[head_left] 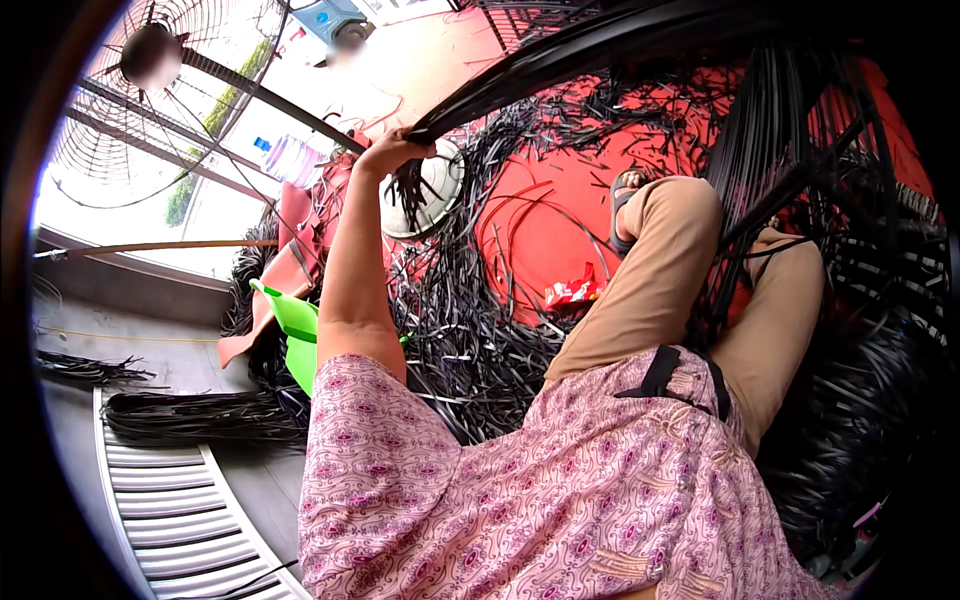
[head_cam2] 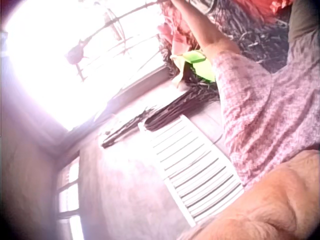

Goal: The person sits on the floor and weaves black plastic strips into a basket frame. They interlace the strips by hand, tucking ends into the weave to secure them, and occasionally pull new strips from a large pile nearby.

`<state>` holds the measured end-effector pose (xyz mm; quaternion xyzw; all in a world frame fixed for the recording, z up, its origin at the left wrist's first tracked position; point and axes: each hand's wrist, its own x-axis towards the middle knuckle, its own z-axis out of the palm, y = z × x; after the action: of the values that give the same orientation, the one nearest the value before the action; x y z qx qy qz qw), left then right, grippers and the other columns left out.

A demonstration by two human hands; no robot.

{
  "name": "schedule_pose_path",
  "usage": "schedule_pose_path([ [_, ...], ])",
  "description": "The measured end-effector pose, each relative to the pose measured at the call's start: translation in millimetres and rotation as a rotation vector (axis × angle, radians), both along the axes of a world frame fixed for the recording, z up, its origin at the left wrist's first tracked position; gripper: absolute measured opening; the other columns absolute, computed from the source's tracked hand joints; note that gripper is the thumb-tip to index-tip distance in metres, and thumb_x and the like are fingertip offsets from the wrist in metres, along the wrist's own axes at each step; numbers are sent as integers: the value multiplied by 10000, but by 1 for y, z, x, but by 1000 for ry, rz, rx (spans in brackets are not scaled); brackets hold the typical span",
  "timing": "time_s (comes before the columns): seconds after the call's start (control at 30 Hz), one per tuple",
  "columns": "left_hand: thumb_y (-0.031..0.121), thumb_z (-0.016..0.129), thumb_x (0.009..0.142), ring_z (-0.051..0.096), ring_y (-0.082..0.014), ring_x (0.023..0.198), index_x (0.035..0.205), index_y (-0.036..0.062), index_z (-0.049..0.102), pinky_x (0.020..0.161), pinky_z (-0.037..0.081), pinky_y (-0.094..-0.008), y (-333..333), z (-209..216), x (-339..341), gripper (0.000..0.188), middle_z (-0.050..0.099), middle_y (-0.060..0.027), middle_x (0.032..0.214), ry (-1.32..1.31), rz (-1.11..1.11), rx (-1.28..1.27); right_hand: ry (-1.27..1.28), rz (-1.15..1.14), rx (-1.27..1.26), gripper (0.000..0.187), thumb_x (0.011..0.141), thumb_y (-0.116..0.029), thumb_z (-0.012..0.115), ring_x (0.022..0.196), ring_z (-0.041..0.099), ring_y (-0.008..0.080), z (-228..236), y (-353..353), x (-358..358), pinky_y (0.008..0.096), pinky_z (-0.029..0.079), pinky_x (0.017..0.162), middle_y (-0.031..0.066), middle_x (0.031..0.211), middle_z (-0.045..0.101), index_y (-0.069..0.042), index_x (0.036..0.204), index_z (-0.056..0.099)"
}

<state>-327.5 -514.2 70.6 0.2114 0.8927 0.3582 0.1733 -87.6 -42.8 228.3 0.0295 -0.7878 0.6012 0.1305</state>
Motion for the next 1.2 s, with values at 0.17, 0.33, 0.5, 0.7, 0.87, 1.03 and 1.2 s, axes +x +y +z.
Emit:
schedule_pose_path([
  [0.17,275,815,767,614,-100,804,1003,56,760,787,466,-264,-31,-42,35,327,726,-6,903,-137,17,-101,24,-3,-5,154,970,-178,581,511,415,75,1,12,9,244,357,488,-41,601,406,-39,915,544],
  [0.33,308,840,748,576,-76,741,991,73,770,714,439,-245,-55,-116,27,345,693,43,832,-301,65,-114,-18,-43,15,153,967,-176,583,514,415,77,-12,22,31,245,357,493,-39,602,402,-39,911,543],
  [0.5,228,834,767,620,-93,912,1102,38,716,876,463,-246,-28,-122,74,403,713,5,948,-486,28,233,-104,-83,13,152,963,-174,585,517,416,79,-40,33,50,247,356,497,-37,602,399,-38,908,542],
  [0.7,470,795,768,552,-112,606,931,69,657,607,449,-250,-21,-138,107,455,629,5,723,-619,164,466,-166,-110,15,151,959,-171,587,520,416,81,-58,45,64,249,356,502,-34,603,395,-38,904,540],
  [0.87,767,599,788,385,-65,471,817,94,605,445,280,-239,14,-138,126,674,502,29,577,-462,-130,721,-184,-166,26,151,955,-169,589,523,416,83,-61,54,81,251,355,507,-32,604,392,-38,901,539],
  [1.03,951,422,660,301,-73,461,827,91,584,479,237,-255,18,-125,152,891,346,68,507,-516,-127,992,-207,-157,26,150,951,-167,591,526,416,85,-62,59,81,253,355,511,-30,605,388,-37,898,538],
  [1.2,599,469,974,343,-94,463,889,45,634,484,264,-257,5,-125,150,585,415,43,515,-526,29,1018,-211,-173,24,149,948,-165,593,529,416,87,-56,68,88,255,354,515,-28,606,385,-37,894,537],
])
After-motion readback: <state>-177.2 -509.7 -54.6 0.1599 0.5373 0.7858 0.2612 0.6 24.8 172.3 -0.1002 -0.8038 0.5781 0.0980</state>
